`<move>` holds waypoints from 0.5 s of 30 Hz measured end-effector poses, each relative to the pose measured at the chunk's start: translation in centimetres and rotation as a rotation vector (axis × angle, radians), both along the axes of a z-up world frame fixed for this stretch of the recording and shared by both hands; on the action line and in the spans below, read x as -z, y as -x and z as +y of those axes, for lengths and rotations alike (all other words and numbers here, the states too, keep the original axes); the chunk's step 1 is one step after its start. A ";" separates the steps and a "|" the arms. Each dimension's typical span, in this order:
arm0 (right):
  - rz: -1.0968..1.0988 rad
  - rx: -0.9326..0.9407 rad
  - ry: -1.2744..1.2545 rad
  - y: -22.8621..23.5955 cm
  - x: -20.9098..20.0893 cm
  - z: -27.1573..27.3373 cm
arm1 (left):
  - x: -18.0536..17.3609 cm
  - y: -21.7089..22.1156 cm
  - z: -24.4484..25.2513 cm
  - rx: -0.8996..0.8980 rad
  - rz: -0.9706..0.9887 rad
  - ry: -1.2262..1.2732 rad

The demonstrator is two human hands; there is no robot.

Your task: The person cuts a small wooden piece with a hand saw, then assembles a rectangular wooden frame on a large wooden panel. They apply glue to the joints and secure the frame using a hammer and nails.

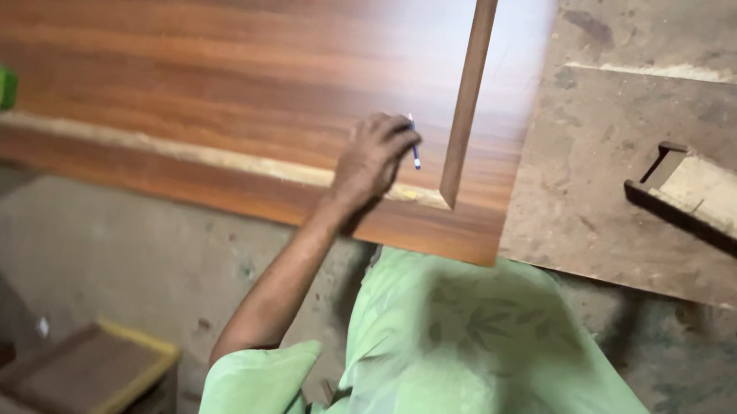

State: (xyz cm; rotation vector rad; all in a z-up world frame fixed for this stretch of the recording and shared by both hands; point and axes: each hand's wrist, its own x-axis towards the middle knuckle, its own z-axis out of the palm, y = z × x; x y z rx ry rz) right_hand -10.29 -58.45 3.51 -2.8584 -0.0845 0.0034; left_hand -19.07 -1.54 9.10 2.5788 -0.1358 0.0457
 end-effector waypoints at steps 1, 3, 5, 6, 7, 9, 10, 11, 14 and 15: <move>-0.006 0.040 -0.001 1.1 -1.0 0.5 | 0.3 -0.3 0.4 0.088 -0.011 -0.012; -0.026 0.117 -0.005 4.5 -3.6 3.2 | 1.2 -1.4 1.5 0.268 -0.037 -0.034; -0.079 0.130 -0.015 7.6 -6.0 7.7 | 2.5 -2.8 2.9 0.362 -0.131 -0.056; -0.082 0.098 -0.048 9.8 -7.0 10.4 | 2.8 -1.9 4.1 0.389 -0.165 -0.068; -0.108 0.031 -0.070 12.2 -7.8 13.4 | 3.1 -1.0 5.5 0.369 -0.153 -0.048; 0.109 0.206 -0.299 16.9 -8.2 20.0 | 2.7 -0.3 10.4 0.348 -0.155 -0.036; -0.069 0.004 -0.475 19.4 -8.5 22.7 | 2.4 -0.7 12.2 0.265 -0.099 -0.029; 0.192 0.289 -0.409 21.3 -8.2 25.4 | 2.1 -1.2 14.1 0.183 -0.043 -0.018; 0.144 0.136 -0.469 25.9 -7.4 30.8 | 0.9 0.7 19.2 0.074 -0.204 -0.106; 0.144 0.118 -0.509 26.8 -7.1 32.4 | 0.4 1.0 20.2 0.049 -0.289 -0.128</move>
